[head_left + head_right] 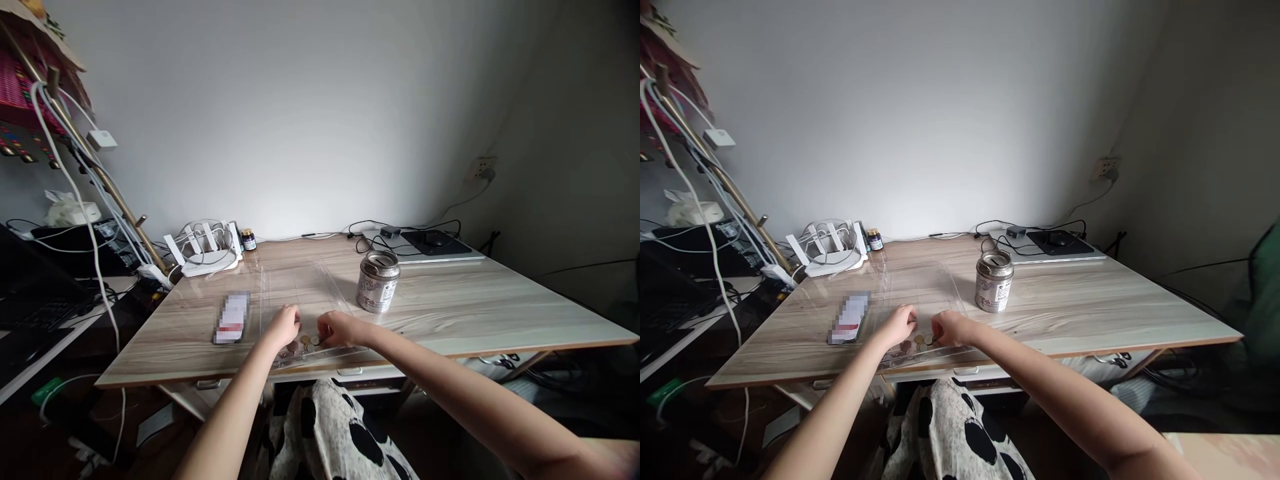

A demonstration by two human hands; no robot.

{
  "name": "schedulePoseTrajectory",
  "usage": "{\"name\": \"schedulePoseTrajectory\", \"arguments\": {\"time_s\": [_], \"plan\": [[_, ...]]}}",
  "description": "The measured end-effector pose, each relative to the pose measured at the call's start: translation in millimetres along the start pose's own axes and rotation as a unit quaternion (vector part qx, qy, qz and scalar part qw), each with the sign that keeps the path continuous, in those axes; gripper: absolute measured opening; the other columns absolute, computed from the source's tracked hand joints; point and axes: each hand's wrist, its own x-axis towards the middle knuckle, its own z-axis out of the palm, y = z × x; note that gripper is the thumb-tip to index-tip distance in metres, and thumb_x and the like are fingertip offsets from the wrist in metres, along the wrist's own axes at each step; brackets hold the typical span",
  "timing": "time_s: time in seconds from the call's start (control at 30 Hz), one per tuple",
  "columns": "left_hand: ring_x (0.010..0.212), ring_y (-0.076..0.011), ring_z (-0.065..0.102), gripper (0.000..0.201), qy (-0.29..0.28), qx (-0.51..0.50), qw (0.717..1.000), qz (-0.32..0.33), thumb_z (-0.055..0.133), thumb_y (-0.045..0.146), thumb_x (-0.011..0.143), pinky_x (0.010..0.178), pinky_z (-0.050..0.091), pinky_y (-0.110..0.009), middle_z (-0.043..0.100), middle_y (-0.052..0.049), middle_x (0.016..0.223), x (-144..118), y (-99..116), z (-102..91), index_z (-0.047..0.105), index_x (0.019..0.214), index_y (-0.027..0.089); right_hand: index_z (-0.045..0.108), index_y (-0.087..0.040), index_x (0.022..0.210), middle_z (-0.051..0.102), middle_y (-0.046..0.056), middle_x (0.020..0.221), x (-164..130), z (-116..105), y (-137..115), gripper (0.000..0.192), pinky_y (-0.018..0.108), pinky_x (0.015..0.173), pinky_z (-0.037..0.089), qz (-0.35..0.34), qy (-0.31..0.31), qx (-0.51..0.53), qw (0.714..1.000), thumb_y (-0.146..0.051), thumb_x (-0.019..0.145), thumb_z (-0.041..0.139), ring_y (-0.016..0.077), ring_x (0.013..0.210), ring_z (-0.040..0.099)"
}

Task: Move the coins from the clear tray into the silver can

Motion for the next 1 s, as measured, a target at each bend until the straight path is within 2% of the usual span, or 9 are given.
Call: {"name": "schedulePoseTrajectory", "arguments": {"time_s": [0.13, 0.27, 0.37, 0.47, 0.57, 0.7, 0.77, 0.87, 1.0], "plan": [[0.07, -0.0114, 0.056, 0.007, -0.025, -0.03, 0.999, 0.007, 0.055, 0.01, 0.069, 0.061, 0.04, -0.02, 0.06, -0.003, 0.078, -0.1, -1.2, -0.9, 0.057, 0.073, 0.015, 0.064, -0.019, 0.076, 0.063, 0.0, 0.068, -14.6, -35.0, -0.7, 0.012, 0.02, 0.054, 0.038, -0.003, 0.149, -0.002, 0.989, -0.021, 0.068, 0.056, 0.0112, 0.06, 0.054], [0.072, -0.0117, 0.056, 0.011, -0.002, -0.017, 1.0, -0.006, 0.057, 0.013, 0.07, 0.064, 0.04, -0.021, 0.061, -0.003, 0.08, -1.2, -0.2, 0.0, 0.058, 0.08, 0.016, 0.062, -0.022, 0.087, 0.064, 0.003, 0.081, -40.5, -106.5, 22.8, 0.021, 0.026, 0.061, 0.042, 0.076, 0.394, -0.009, 0.916, -0.025, 0.078, 0.044, 0.0144, 0.07, 0.056], [0.073, -0.0122, 0.057, 0.017, 0.007, -0.004, 1.0, -0.018, 0.057, 0.015, 0.07, 0.066, 0.041, -0.022, 0.062, -0.004, 0.082, -0.8, 0.3, 1.7, 0.058, 0.087, 0.017, 0.062, -0.024, 0.078, 0.062, 0.005, 0.079, -50.5, -139.4, 49.0, 0.015, 0.033, 0.058, 0.042, 0.201, 0.407, -0.086, 0.887, -0.029, 0.073, 0.048, 0.02, 0.071, 0.055], [0.075, -0.0126, 0.057, 0.017, 0.004, -0.002, 1.0, -0.029, 0.057, 0.014, 0.069, 0.067, 0.041, -0.022, 0.062, -0.004, 0.082, 0.1, 0.4, 2.8, 0.059, 0.086, 0.017, 0.061, -0.024, 0.069, 0.061, 0.008, 0.077, -50.8, -143.6, 66.5, 0.01, 0.037, 0.055, 0.041, 0.263, 0.368, -0.124, 0.883, -0.026, 0.069, 0.051, 0.0247, 0.071, 0.055], [0.075, -0.0123, 0.057, 0.018, 0.007, 0.009, 0.999, -0.033, 0.055, 0.01, 0.068, 0.067, 0.041, -0.021, 0.063, -0.003, 0.08, -0.1, 2.2, 2.6, 0.06, 0.084, 0.017, 0.06, -0.024, 0.065, 0.06, 0.007, 0.073, -50.0, -137.9, 67.4, 0.009, 0.042, 0.062, 0.042, 0.252, 0.35, -0.134, 0.892, -0.023, 0.068, 0.052, 0.0263, 0.073, 0.055], [0.071, -0.013, 0.057, 0.015, 0.013, 0.048, 0.998, -0.036, 0.054, 0.008, 0.065, 0.063, 0.04, -0.021, 0.063, -0.004, 0.076, -0.7, 6.8, 0.8, 0.061, 0.077, 0.016, 0.061, -0.024, 0.083, 0.061, 0.007, 0.085, -51.6, -122.8, 42.0, 0.02, 0.044, 0.077, 0.038, 0.175, 0.413, -0.176, 0.876, -0.029, 0.079, 0.042, 0.0255, 0.085, 0.054], [0.069, -0.0134, 0.057, 0.015, 0.009, 0.05, 0.998, -0.041, 0.055, 0.008, 0.064, 0.06, 0.039, -0.021, 0.062, -0.003, 0.075, -1.0, 7.9, -0.6, 0.06, 0.075, 0.016, 0.06, -0.023, 0.089, 0.061, 0.007, 0.092, -49.9, -104.4, 23.6, 0.025, 0.038, 0.076, 0.04, 0.111, 0.37, -0.184, 0.904, -0.028, 0.082, 0.036, 0.0225, 0.085, 0.054], [0.07, -0.0134, 0.056, 0.017, 0.004, 0.028, 0.999, -0.042, 0.054, 0.008, 0.063, 0.058, 0.038, -0.021, 0.063, -0.004, 0.077, -2.3, 7.1, -2.8, 0.059, 0.076, 0.016, 0.064, -0.024, 0.08, 0.064, 0.003, 0.083, -41.5, -66.7, 3.1, 0.015, 0.028, 0.065, 0.041, 0.03, 0.171, -0.173, 0.969, -0.027, 0.075, 0.05, 0.0172, 0.073, 0.057], [0.073, -0.0127, 0.056, 0.015, 0.01, 0.009, 0.999, -0.032, 0.05, 0.007, 0.068, 0.062, 0.039, -0.021, 0.063, -0.004, 0.08, -5.6, 5.0, -4.2, 0.059, 0.077, 0.017, 0.067, -0.022, 0.074, 0.066, 0.001, 0.074, -27.3, -33.6, -1.6, 0.015, 0.024, 0.063, 0.039, -0.001, -0.013, -0.191, 0.981, -0.018, 0.061, 0.064, 0.0153, 0.07, 0.059]]}}
